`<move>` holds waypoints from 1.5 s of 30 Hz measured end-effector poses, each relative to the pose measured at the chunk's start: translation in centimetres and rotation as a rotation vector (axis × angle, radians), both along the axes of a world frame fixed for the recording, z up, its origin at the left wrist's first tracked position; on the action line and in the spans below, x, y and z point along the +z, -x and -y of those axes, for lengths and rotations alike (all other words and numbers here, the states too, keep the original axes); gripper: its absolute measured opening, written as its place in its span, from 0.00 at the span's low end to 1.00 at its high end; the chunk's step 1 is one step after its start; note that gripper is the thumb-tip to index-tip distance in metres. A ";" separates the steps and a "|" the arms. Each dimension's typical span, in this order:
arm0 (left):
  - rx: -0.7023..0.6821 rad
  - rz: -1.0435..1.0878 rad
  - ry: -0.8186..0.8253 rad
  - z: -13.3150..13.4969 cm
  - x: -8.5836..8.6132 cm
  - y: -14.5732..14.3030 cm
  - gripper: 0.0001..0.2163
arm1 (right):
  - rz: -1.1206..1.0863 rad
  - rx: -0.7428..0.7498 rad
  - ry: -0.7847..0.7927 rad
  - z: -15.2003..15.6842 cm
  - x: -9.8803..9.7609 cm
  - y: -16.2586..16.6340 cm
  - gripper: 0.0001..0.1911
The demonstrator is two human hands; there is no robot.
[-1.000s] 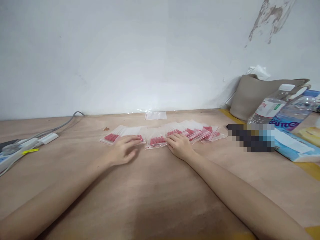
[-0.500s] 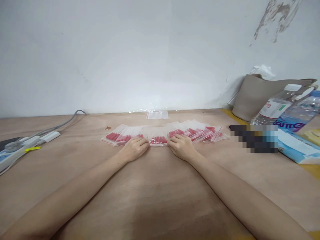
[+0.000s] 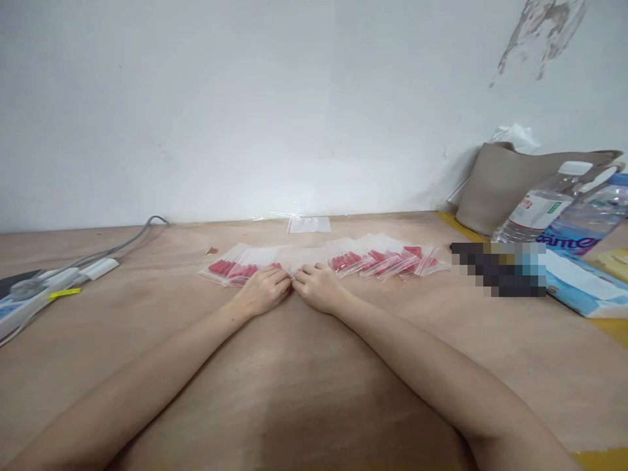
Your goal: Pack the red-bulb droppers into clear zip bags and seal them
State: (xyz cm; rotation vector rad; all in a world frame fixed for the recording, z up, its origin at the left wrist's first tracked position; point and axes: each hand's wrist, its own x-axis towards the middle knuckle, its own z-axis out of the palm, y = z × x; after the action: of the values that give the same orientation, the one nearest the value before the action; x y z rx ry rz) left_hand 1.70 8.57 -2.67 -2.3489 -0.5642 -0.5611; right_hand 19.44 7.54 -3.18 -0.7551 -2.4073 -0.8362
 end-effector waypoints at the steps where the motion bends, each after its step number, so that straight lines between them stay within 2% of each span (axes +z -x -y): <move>1: -0.005 0.004 0.002 0.0 0.0 0.0 0.11 | 0.014 -0.007 -0.008 0.0 0.1 -0.1 0.12; 11: -0.014 0.042 0.045 0.3 0.2 0.4 0.11 | 0.090 -0.174 -0.067 0.8 0.6 -5.3 0.11; 19: -0.005 0.079 0.101 0.5 -0.1 0.7 0.11 | 0.066 -0.278 -0.078 1.1 0.1 -6.0 0.12; 26: -0.058 0.158 0.219 0.3 0.0 -0.4 0.07 | -0.032 -0.182 -0.002 1.1 0.0 -5.9 0.15; 33: -0.090 0.087 0.100 0.1 -0.1 -2.5 0.11 | -0.076 -0.065 0.089 1.1 0.0 -3.7 0.14; 38: -0.108 0.056 0.036 0.4 0.0 -2.2 0.12 | -0.033 -0.097 0.062 1.1 -0.2 -3.8 0.12; 42: -0.091 0.079 0.054 0.5 0.4 -1.1 0.10 | -0.105 -0.222 0.167 1.6 -0.2 -5.1 0.10; 45: -0.014 0.121 0.162 0.4 1.8 0.8 0.11 | -0.254 -0.220 0.331 2.0 0.0 -5.7 0.07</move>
State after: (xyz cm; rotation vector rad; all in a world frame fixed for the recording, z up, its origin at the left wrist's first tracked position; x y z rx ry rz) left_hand 0.87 8.21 -0.91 -2.4849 -0.6714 -0.6905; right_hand 25.10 5.57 -3.15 -1.1934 -2.2827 -0.3890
